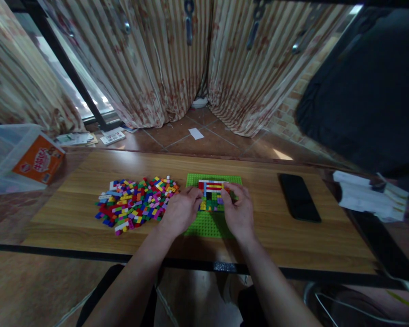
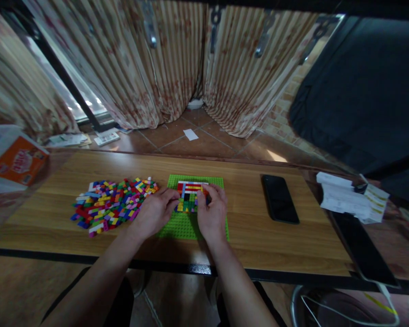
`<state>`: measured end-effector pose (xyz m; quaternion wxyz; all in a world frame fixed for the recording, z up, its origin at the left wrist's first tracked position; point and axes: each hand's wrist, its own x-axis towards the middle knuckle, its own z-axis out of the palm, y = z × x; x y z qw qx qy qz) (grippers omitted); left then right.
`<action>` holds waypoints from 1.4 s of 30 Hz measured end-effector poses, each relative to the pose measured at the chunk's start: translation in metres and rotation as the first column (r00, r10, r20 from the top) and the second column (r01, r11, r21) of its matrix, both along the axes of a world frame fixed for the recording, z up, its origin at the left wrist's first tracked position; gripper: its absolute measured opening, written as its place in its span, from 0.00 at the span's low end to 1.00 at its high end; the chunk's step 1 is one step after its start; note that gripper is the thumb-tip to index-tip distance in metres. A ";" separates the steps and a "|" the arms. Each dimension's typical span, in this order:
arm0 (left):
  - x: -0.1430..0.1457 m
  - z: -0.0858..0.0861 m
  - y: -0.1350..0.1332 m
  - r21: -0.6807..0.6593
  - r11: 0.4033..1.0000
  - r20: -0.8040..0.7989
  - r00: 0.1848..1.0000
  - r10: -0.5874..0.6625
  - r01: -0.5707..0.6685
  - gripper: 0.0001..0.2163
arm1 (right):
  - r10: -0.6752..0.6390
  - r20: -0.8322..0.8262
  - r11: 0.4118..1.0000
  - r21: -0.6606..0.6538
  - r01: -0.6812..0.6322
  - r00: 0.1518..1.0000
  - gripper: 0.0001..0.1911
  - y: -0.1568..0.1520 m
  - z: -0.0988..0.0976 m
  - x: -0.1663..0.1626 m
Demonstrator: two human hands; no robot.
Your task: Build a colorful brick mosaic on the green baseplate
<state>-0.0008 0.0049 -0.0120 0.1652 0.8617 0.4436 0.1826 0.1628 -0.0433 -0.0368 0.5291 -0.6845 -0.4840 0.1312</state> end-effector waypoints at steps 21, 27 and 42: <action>0.012 -0.007 -0.008 0.029 0.997 0.142 0.987 0.069 -0.074 0.06 | 0.027 0.018 0.997 -0.073 -0.026 0.999 0.16 0.000 -0.003 0.000; 0.009 -0.011 -0.006 0.049 0.999 0.143 0.990 -0.006 -0.001 0.08 | 0.020 0.008 0.997 -0.077 -0.019 1.000 0.16 -0.001 -0.002 -0.002; 0.013 -0.009 -0.008 0.057 0.997 0.057 0.997 0.053 -0.056 0.07 | 0.042 0.041 0.995 -0.088 -0.038 0.998 0.17 -0.003 -0.003 -0.002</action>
